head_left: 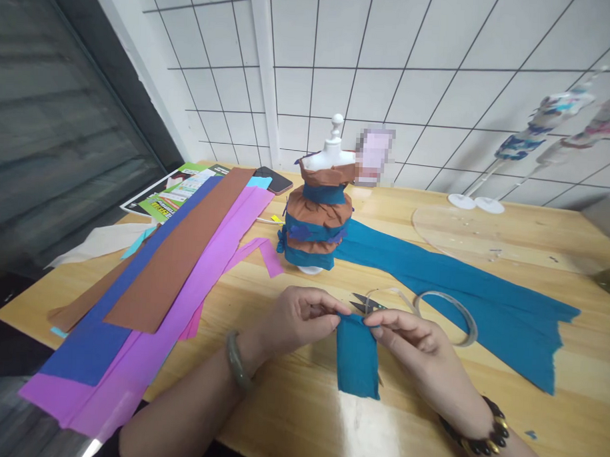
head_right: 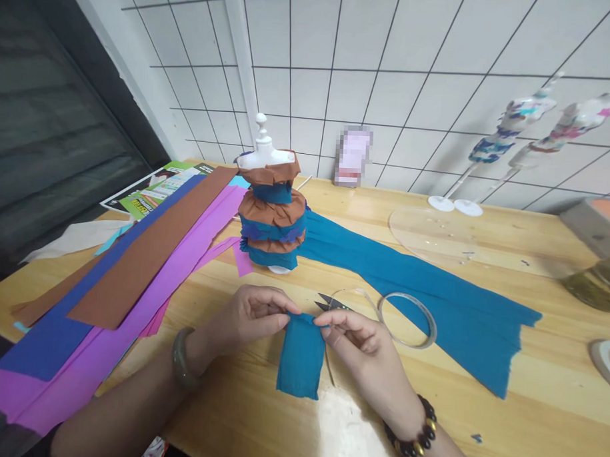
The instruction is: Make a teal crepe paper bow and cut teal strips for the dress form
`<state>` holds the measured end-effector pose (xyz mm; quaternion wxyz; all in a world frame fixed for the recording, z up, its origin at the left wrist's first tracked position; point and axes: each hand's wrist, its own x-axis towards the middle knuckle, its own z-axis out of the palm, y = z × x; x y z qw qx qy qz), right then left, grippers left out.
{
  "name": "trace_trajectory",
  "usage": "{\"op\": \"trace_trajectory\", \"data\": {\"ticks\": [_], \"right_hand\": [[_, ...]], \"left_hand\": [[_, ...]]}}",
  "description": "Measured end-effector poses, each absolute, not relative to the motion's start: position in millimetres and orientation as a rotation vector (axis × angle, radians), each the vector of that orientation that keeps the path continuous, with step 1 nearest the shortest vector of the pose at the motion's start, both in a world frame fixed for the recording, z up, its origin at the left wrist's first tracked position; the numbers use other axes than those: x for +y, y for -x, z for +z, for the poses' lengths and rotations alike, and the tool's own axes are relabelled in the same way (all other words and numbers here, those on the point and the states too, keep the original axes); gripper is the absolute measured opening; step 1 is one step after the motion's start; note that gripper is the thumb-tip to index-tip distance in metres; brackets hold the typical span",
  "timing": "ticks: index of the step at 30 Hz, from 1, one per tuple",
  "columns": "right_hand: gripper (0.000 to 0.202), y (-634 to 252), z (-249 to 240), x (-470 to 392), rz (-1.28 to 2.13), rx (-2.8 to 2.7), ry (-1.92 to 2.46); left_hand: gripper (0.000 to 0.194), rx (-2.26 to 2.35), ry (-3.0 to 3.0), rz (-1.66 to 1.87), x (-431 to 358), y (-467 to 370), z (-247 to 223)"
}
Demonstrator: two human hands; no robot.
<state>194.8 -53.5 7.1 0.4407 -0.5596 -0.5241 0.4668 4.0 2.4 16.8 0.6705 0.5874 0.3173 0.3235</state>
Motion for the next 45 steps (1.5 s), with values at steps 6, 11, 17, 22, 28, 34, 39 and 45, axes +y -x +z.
{"op": "trace_trajectory", "data": {"ticks": [6, 11, 17, 22, 28, 34, 39, 45], "right_hand": [[0.013, -196, 7, -55, 1.19, -1.317, 1.379], [0.018, -198, 9, -57, 1.146, -1.428, 1.351], [0.014, -190, 12, -59, 0.958, -1.549, 1.377], [0.008, -186, 11, -60, 0.73, -1.75, 1.218], [0.015, -186, 13, -60, 0.641, -1.885, 1.112], [0.008, -185, 7, -59, 0.699, -1.797, 1.271], [0.005, -187, 2, -60, 0.801, -1.718, 1.314], [0.003, -191, -2, -60, 0.859, -1.628, 1.31]], "left_hand": [[0.018, 0.758, -1.394, 0.703, 4, -2, 17], [0.017, 0.794, -1.385, 0.693, 5, -4, 10], [0.018, 0.839, -1.436, 0.645, 4, -4, 9], [0.03, 0.8, -1.523, 0.558, 2, -3, 11], [0.023, 0.795, -1.587, 0.458, 0, -3, 13], [0.02, 0.828, -1.612, 0.5, -1, -4, 16], [0.018, 0.853, -1.631, 0.499, -1, -5, 15], [0.019, 0.822, -1.544, 0.562, 1, -5, 9]]}}
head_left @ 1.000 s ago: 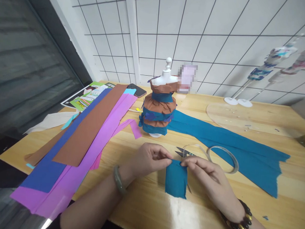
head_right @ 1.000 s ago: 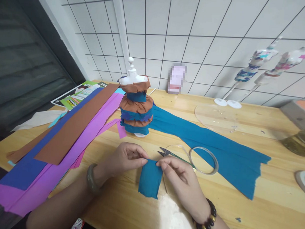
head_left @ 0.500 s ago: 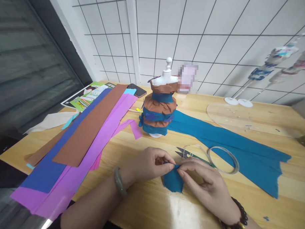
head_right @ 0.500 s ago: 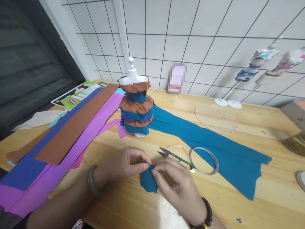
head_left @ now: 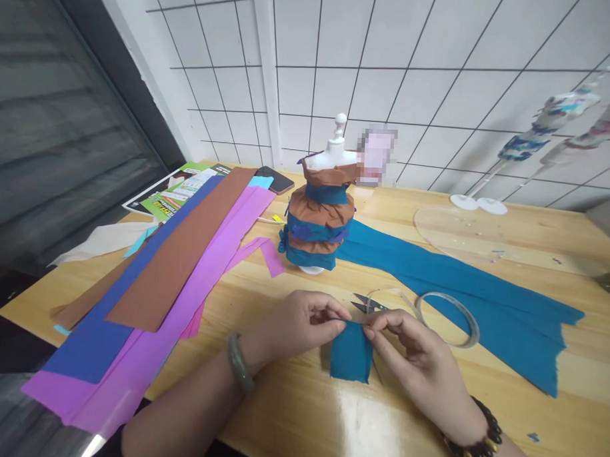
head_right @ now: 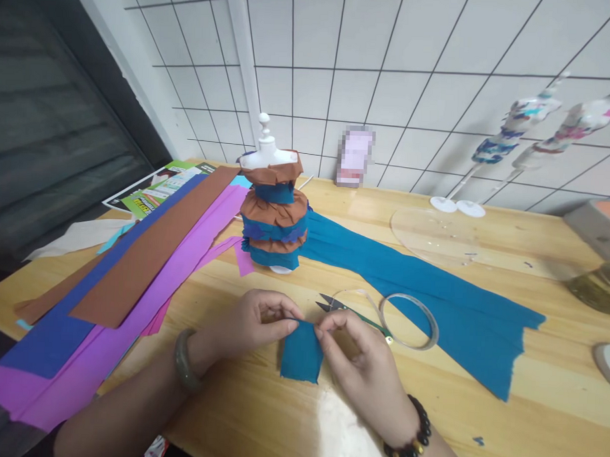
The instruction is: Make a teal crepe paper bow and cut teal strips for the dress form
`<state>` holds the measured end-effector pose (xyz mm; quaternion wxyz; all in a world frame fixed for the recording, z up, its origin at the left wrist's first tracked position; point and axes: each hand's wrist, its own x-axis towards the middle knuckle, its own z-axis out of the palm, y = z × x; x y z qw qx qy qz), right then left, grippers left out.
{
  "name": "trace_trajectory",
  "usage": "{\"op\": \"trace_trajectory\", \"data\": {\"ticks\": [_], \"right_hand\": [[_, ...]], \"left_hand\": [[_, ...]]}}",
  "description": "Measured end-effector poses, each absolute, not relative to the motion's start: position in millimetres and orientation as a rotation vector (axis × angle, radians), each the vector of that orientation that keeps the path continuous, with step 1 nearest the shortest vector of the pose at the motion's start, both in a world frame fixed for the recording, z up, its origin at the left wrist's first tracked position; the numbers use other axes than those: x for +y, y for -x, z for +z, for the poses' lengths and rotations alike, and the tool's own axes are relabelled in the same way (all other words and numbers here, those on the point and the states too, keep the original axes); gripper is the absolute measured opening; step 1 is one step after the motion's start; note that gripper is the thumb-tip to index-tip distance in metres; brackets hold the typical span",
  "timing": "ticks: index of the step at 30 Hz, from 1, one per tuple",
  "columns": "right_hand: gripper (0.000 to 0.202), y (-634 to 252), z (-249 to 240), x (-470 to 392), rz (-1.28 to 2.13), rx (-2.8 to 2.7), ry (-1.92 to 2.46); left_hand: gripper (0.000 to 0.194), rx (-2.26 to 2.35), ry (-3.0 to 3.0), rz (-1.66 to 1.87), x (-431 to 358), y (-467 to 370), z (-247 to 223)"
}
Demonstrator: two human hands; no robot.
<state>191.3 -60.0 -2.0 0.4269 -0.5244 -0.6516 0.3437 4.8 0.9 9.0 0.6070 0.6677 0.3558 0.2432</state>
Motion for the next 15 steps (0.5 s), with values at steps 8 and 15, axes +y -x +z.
{"op": "trace_trajectory", "data": {"ticks": [8, 15], "right_hand": [[0.006, -190, 4, -57, 0.976, -1.57, 1.352], [0.016, -190, 8, -55, 1.024, -1.585, 1.38]], "left_hand": [[0.014, 0.798, -1.502, 0.654, 3, -4, 5], [0.018, 0.809, -1.543, 0.649, 3, -4, 9]]}}
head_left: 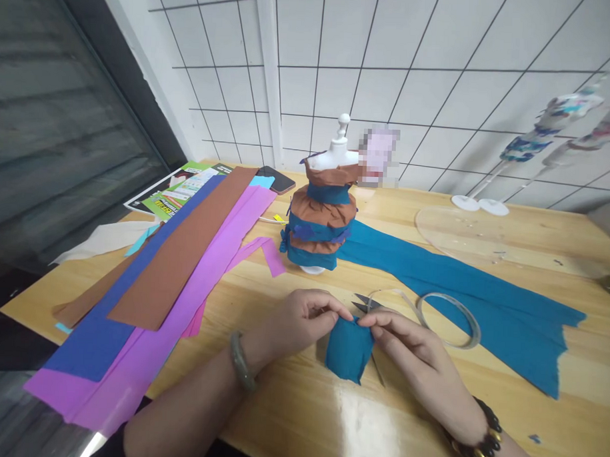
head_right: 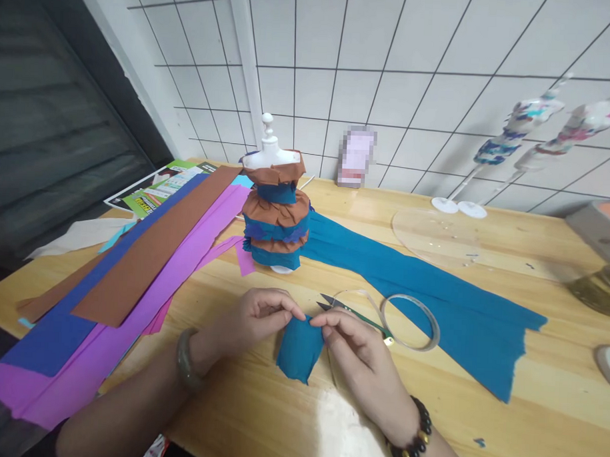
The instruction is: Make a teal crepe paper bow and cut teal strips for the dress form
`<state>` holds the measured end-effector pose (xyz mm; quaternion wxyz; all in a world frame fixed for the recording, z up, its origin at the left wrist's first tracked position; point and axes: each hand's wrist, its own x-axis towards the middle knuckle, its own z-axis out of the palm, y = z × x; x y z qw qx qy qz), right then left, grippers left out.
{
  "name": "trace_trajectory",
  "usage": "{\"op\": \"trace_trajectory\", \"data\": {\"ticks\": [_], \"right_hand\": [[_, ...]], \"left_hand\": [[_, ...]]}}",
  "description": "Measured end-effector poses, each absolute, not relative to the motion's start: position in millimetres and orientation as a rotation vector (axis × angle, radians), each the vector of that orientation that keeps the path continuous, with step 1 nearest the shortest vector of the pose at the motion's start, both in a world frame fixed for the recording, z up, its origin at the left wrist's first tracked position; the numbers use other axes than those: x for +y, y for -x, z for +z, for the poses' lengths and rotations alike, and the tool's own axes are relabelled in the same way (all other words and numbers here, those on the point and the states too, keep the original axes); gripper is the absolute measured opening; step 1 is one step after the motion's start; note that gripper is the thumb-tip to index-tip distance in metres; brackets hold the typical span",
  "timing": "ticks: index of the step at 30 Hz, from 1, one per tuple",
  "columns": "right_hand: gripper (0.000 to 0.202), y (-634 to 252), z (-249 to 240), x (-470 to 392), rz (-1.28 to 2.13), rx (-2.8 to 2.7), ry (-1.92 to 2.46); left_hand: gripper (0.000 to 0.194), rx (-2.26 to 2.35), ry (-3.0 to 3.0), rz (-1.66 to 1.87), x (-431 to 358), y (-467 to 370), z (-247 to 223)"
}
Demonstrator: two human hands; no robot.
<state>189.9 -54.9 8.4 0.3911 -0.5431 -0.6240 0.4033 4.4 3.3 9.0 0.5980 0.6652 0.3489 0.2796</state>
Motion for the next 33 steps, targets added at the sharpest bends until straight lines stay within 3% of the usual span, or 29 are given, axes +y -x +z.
{"op": "trace_trajectory", "data": {"ticks": [19, 33], "right_hand": [[0.02, -188, -5, -54, 0.788, -1.549, 1.449], [0.018, -190, -1, -53, 0.753, -1.621, 1.475]], "left_hand": [[0.025, 0.823, -1.367, 0.678, 1, -8, 1], [0.017, 0.891, -1.546, 0.715, 2, -7, 2]]}}
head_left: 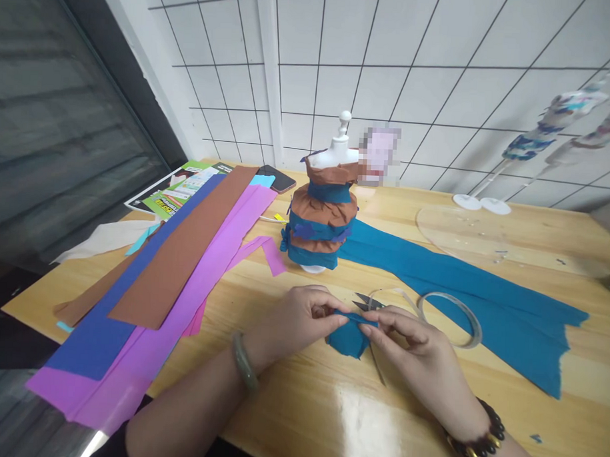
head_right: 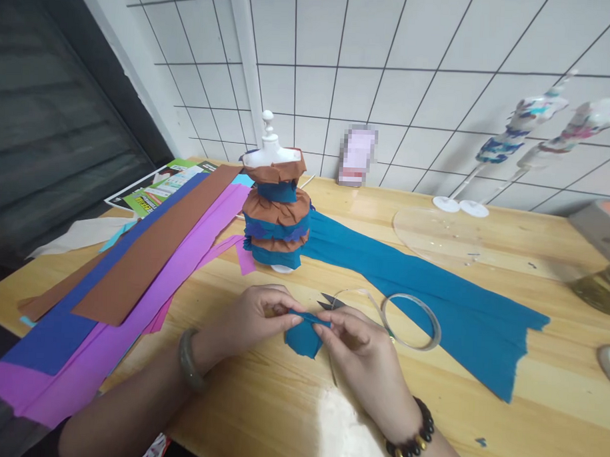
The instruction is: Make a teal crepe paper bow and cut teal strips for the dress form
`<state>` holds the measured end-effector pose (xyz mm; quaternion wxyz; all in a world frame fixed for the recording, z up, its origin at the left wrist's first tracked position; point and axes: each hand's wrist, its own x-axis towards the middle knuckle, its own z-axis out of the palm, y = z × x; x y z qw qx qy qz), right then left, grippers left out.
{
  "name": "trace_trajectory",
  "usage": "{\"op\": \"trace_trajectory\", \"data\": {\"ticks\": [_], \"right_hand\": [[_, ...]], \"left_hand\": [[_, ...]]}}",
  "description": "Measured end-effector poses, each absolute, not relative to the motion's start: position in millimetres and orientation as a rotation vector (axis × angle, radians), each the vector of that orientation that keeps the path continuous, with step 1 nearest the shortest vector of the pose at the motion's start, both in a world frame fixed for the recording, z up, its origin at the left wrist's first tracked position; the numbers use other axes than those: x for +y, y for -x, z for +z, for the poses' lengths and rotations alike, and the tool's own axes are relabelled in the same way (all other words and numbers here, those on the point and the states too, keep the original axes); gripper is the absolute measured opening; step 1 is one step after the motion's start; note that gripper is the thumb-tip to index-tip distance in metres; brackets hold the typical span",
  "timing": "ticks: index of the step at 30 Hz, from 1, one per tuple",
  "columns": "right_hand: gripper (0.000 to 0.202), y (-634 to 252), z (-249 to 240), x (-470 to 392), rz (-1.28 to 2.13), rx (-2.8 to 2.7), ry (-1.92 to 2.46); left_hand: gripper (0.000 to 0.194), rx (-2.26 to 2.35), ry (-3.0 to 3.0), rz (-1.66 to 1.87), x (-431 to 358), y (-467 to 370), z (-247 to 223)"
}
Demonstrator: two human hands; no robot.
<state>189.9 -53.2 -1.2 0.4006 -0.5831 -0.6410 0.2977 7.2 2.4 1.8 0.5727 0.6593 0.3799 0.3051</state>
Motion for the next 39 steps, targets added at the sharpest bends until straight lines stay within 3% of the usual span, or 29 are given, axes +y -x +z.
{"op": "trace_trajectory", "data": {"ticks": [15, 39], "right_hand": [[0.014, -190, -2, -53, 0.901, -1.562, 1.414], [0.014, -189, 7, -52, 1.152, -1.228, 1.36]], "left_hand": [[0.025, 0.817, -1.408, 0.616, 2, -8, 5], [0.02, 0.75, -1.24, 0.635, 5, -5, 6]]}}
